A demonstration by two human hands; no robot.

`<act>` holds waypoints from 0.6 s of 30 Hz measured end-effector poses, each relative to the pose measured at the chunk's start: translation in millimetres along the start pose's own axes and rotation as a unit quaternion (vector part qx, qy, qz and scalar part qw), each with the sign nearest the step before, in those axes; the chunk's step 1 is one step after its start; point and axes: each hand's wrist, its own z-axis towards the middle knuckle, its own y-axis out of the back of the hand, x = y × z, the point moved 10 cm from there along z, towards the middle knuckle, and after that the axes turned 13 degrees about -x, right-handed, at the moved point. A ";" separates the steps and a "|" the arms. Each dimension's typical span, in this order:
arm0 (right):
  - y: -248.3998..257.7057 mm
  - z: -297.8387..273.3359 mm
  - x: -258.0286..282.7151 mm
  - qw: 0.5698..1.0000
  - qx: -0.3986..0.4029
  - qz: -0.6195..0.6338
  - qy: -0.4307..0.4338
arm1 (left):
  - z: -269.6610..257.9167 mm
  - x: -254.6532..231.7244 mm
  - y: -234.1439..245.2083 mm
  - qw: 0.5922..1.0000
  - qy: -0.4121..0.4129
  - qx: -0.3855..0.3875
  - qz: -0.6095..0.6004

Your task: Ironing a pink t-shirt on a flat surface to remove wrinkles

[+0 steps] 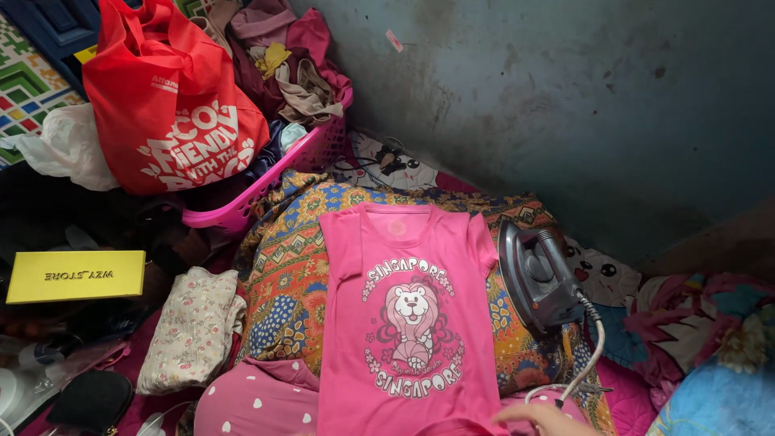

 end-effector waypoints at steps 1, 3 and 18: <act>-2.0 -14.4 35.5 0.991 0.049 -0.090 -0.091 | 70.2 -65.7 39.9 1.000 -0.002 -0.009 -0.018; 19.5 21.7 88.9 0.995 -0.057 -0.075 -0.019 | 121.6 -99.9 56.0 0.998 -0.007 -0.030 -0.053; 64.9 235.6 110.1 0.863 -0.397 -0.286 0.127 | 335.5 -66.1 55.1 0.944 0.108 -0.121 0.289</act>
